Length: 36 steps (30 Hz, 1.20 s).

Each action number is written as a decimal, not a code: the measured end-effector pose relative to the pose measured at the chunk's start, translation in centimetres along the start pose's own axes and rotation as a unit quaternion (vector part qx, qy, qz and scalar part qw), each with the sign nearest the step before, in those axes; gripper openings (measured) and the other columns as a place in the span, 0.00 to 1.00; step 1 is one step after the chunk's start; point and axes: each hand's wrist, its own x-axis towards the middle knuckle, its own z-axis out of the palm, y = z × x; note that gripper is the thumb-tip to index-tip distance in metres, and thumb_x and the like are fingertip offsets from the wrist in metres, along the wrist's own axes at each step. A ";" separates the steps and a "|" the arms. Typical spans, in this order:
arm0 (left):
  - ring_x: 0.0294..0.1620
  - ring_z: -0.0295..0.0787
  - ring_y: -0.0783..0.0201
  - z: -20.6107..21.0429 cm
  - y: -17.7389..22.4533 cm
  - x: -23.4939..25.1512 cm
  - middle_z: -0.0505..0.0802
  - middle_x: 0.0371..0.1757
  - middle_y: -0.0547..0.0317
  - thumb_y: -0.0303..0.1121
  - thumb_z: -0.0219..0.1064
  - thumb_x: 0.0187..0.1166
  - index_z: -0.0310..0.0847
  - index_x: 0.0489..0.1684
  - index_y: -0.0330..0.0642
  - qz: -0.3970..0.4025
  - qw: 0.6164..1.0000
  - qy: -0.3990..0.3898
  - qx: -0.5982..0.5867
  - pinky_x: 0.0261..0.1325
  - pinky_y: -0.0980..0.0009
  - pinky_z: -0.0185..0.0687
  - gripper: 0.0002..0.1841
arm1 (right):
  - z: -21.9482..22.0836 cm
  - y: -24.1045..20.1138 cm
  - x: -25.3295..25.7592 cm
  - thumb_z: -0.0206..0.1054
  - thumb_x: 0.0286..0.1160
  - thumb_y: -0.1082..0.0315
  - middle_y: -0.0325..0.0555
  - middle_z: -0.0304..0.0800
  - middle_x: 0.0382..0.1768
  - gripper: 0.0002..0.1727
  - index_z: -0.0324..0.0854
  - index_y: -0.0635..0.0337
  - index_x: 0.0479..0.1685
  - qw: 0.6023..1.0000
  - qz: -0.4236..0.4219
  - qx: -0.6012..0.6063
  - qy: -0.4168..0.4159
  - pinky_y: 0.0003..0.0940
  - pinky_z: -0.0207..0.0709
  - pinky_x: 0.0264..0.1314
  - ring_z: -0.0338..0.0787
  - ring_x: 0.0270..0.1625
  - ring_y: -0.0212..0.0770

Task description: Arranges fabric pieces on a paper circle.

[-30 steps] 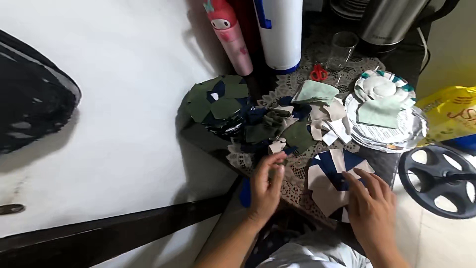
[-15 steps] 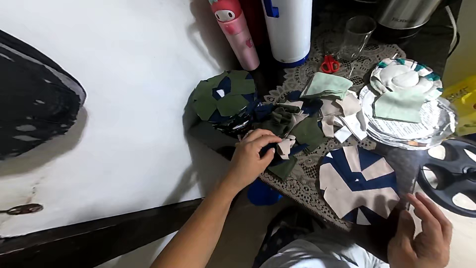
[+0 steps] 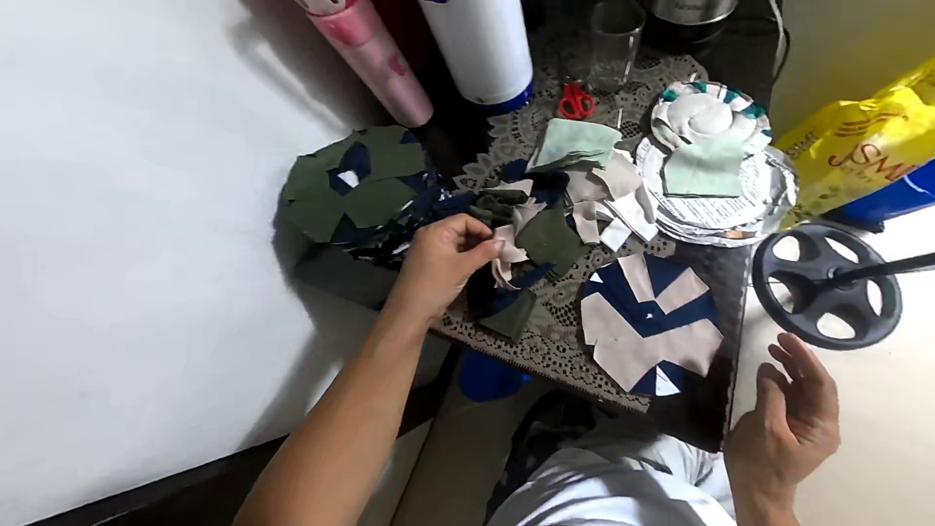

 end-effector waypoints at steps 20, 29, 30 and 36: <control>0.50 0.93 0.48 -0.7 -1.8 0.0 0.93 0.54 0.43 0.27 0.70 0.79 0.84 0.60 0.34 0.055 0.969 0.100 0.220 0.53 0.49 0.88 0.14 | 16.5 -4.0 3.7 0.65 0.69 0.78 0.59 0.92 0.54 0.14 0.93 0.57 0.47 0.896 -0.115 -0.243 -0.354 0.63 0.76 0.55 0.87 0.60 0.66; 0.38 0.91 0.73 3.4 -1.9 -6.0 0.95 0.42 0.56 0.32 0.63 0.82 0.91 0.47 0.37 0.091 0.995 -0.008 0.040 0.42 0.77 0.88 0.11 | 17.8 -2.6 3.6 0.66 0.74 0.71 0.56 0.92 0.54 0.08 0.92 0.56 0.38 0.868 -0.277 -0.249 -0.328 0.58 0.79 0.53 0.89 0.60 0.61; 0.35 0.89 0.75 3.5 -2.0 -6.7 0.94 0.39 0.58 0.32 0.62 0.82 0.90 0.45 0.37 0.068 0.997 -0.040 0.003 0.40 0.79 0.86 0.11 | 17.7 -2.9 3.6 0.65 0.76 0.69 0.55 0.93 0.52 0.09 0.92 0.57 0.38 0.873 -0.265 -0.241 -0.333 0.57 0.80 0.53 0.90 0.58 0.60; 0.39 0.90 0.77 4.5 -3.7 -8.7 0.94 0.45 0.58 0.32 0.66 0.78 0.90 0.49 0.37 0.078 0.997 0.018 0.001 0.43 0.81 0.87 0.11 | 16.4 -5.3 2.3 0.65 0.75 0.71 0.49 0.94 0.32 0.07 0.90 0.61 0.36 0.893 -0.202 -0.186 -0.356 0.48 0.84 0.44 0.94 0.40 0.51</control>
